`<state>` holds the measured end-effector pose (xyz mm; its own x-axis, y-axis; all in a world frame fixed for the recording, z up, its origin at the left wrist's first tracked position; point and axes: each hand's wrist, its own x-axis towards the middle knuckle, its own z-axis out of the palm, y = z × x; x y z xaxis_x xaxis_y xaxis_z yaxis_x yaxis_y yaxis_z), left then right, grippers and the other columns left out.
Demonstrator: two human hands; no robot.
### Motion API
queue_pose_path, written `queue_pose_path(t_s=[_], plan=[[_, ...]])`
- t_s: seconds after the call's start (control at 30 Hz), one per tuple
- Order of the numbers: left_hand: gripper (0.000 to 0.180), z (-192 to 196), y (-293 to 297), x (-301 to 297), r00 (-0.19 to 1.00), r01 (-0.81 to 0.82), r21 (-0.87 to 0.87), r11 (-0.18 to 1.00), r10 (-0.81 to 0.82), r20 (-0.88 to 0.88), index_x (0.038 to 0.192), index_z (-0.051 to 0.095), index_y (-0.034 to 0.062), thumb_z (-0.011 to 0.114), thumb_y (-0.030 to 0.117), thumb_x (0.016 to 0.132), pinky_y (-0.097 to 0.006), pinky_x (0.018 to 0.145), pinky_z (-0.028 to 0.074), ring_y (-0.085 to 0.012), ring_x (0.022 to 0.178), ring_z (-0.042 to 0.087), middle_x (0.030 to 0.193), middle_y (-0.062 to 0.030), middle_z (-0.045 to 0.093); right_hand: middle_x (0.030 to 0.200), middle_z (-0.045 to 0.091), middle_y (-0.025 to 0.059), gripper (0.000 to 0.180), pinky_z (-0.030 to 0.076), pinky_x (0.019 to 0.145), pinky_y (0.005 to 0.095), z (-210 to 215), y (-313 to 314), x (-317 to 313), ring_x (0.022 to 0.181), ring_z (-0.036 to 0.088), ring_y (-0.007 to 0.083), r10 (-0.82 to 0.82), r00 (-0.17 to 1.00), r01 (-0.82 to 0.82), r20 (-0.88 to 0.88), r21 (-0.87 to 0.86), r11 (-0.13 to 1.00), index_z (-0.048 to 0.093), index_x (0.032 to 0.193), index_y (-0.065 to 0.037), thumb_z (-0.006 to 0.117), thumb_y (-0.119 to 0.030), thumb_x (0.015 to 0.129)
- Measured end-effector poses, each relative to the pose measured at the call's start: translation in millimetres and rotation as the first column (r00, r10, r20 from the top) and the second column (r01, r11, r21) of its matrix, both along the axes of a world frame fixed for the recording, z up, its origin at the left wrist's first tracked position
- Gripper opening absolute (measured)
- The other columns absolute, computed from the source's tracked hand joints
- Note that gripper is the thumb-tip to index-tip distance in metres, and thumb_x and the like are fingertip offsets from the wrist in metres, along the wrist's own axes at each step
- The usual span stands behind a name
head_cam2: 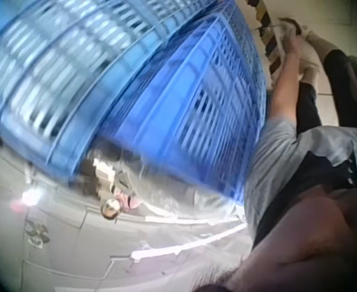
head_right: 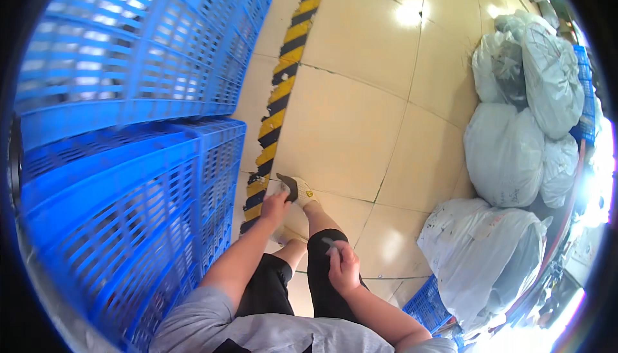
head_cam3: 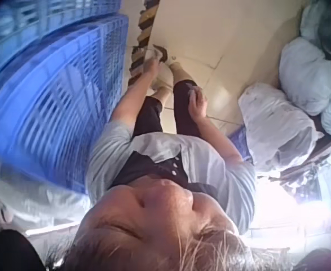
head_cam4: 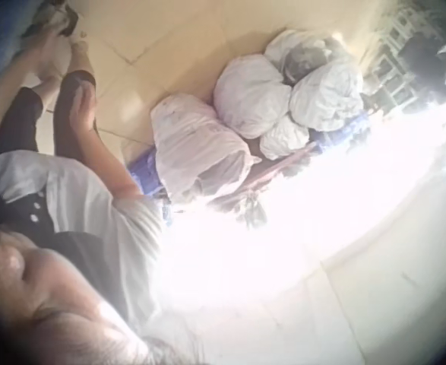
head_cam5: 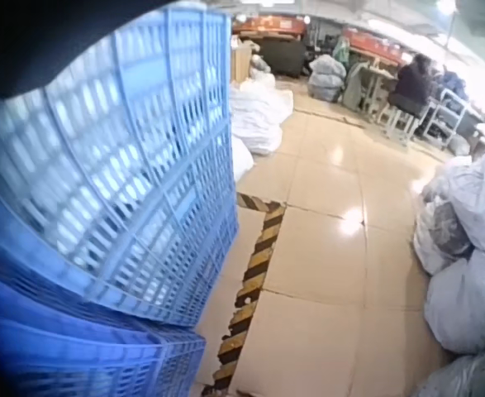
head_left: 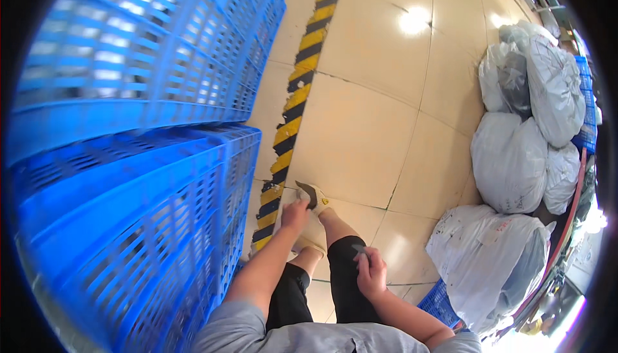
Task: The person sorts dark gray shoe parts from plastic bags into blue crates in a factory setting. They pick up items from a pile of bags, inspect them, and place them into the crates while other workers are visible in the background.
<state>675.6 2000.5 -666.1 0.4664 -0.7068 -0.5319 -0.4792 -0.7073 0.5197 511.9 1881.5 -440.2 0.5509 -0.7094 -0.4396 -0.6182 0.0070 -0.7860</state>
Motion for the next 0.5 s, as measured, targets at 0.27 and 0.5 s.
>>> queue_pose_path(t_s=[0.27,0.5], plan=[[0.031,332.3,-12.9,3.1,0.969,0.014,-0.283,0.959,0.057,0.239,0.107,0.059,0.0127,0.058,0.012,0.076,-0.041,0.057,0.048,-0.0309,0.069,0.058,0.081,-0.0101,0.053,0.084,0.056,0.0035,0.016,0.044,0.067,0.0217,90.3,18.9,57.5,0.070,0.053,0.0103,-0.427,0.900,0.386,0.088,0.296,0.874,0.045,0.099,-0.003,0.056,-0.011,0.090],[0.045,525.2,-19.4,21.8,0.887,-0.031,-0.503,0.864,0.255,0.384,0.118,0.050,0.0031,0.063,0.017,0.076,-0.040,0.058,0.047,-0.0309,0.070,0.056,0.083,-0.0137,0.053,0.078,0.054,0.0023,0.027,0.042,0.053,0.0231,269.5,-3.5,147.4,0.063,0.051,0.0093,-0.404,0.838,0.195,0.367,0.491,0.849,0.044,0.096,-0.006,0.064,0.000,0.079]])
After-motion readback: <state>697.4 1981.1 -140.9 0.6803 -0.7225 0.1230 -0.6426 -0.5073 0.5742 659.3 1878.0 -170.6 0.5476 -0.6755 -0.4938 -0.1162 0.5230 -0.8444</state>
